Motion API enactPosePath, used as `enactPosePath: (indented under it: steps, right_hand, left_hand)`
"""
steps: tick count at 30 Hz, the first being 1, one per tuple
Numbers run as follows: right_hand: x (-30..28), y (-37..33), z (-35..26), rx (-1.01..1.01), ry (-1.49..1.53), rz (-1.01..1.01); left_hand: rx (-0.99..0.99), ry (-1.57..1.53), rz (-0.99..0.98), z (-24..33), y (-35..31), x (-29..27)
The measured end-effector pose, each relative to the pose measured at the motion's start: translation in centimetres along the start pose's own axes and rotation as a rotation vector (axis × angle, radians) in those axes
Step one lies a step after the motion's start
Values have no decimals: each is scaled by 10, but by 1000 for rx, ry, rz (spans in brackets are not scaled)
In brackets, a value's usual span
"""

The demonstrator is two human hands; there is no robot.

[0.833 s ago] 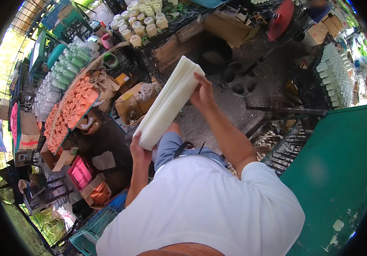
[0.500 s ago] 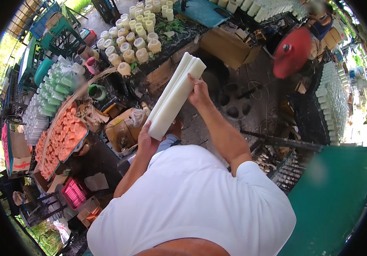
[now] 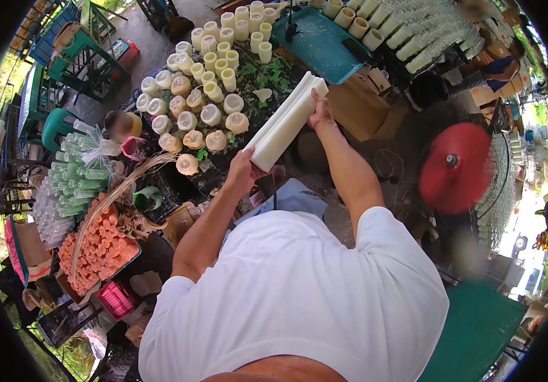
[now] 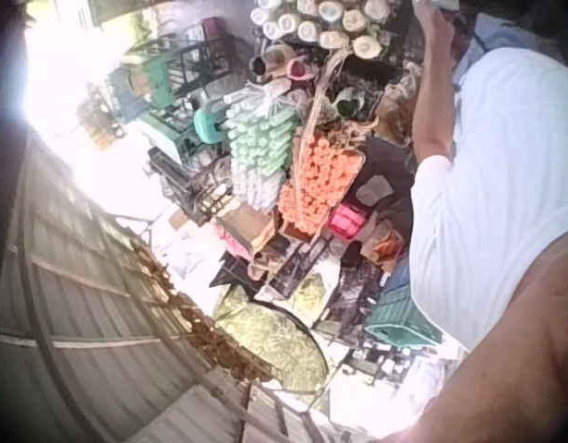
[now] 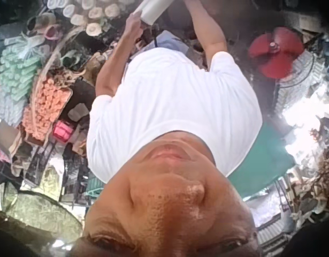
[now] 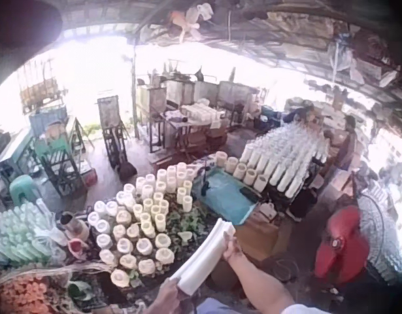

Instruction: The person inserts wicks into numerous small white candle cups arranged on a table. They then retrieve a long white sheet, tear it into strips, and place the strips on the table among the candles.

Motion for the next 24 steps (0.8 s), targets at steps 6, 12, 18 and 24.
enactPosePath:
  steps: [6, 12, 18, 24]
  right_hand:
    - [-21, 127, -51, -33, -55, 125]
    - [-39, 228, -74, -3, -152, 176]
    - [-32, 236, -70, 200, -248, 265]
    - [-20, 203, -79, 306, -555, 120]
  left_hand:
    - [-52, 178, -6, 39, 136, 26]
    - [-198, 114, 107, 22, 257, 5]
    - [-219, 118, 139, 40, 290, 3]
    - [132, 932, 353, 92, 287, 15]
Point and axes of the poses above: each hand's wrist, its own y-axis towards the middle knuckle, its own x-axis out of the palm, z = x × y, the point moved 9 cm from there along y, towards the middle knuckle, and after that the axes turned 10 degrees about x, right-handed, at the moved point
